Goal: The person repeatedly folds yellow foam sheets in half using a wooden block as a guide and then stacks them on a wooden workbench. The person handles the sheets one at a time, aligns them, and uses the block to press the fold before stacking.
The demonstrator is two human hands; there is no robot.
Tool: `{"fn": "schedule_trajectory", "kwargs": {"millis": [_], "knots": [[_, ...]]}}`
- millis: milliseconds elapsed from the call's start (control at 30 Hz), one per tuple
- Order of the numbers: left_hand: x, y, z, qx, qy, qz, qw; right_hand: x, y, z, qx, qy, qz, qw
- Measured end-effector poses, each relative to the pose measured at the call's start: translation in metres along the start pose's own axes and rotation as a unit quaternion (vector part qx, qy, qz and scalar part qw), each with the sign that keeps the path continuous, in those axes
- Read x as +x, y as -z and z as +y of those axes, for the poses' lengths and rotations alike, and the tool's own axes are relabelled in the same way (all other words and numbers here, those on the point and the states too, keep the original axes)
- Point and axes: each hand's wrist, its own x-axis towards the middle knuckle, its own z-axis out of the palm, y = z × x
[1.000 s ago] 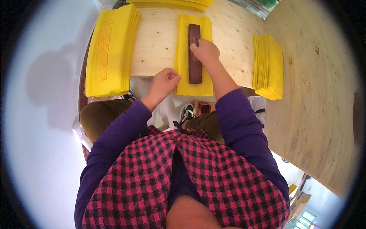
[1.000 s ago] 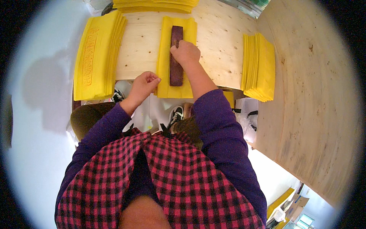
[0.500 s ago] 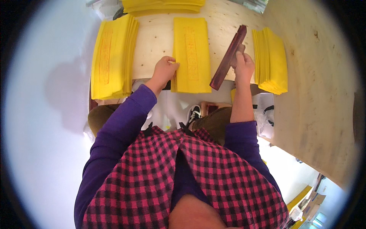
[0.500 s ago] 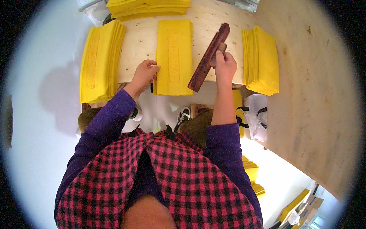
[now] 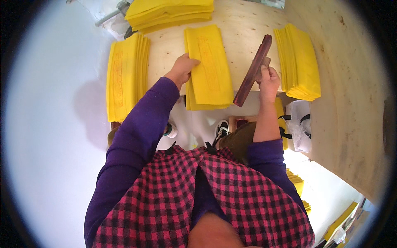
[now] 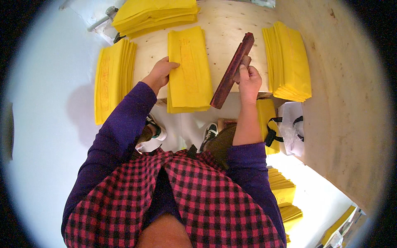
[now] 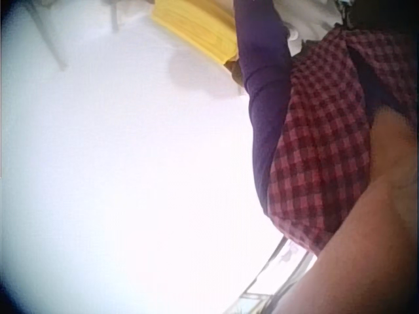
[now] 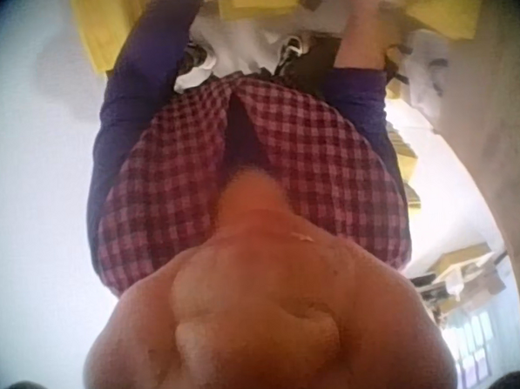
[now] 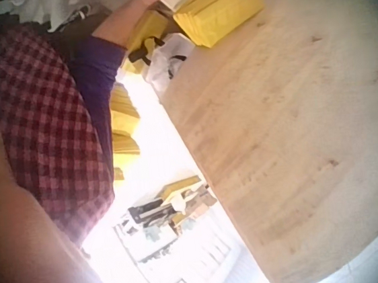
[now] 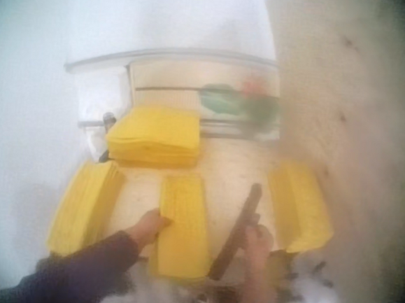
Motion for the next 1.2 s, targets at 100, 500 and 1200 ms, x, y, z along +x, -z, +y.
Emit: {"fn": "schedule_trajectory", "kwargs": {"millis": [100,500,1200], "knots": [[-0.014,0.013,0.019,-0.008,-0.036,-0.043,0.998,0.002,0.003,0.001,0.058,-0.002,0.005,0.998],[-0.160,0.143,0.116,0.054,-0.168,0.025,0.984,0.002,0.005,-0.002,0.035,-0.027,0.004,0.999],[-0.119,0.309,0.063,-0.017,-0.067,0.053,0.996,-0.007,-0.016,0.004,0.016,-0.041,0.025,0.999]]}}
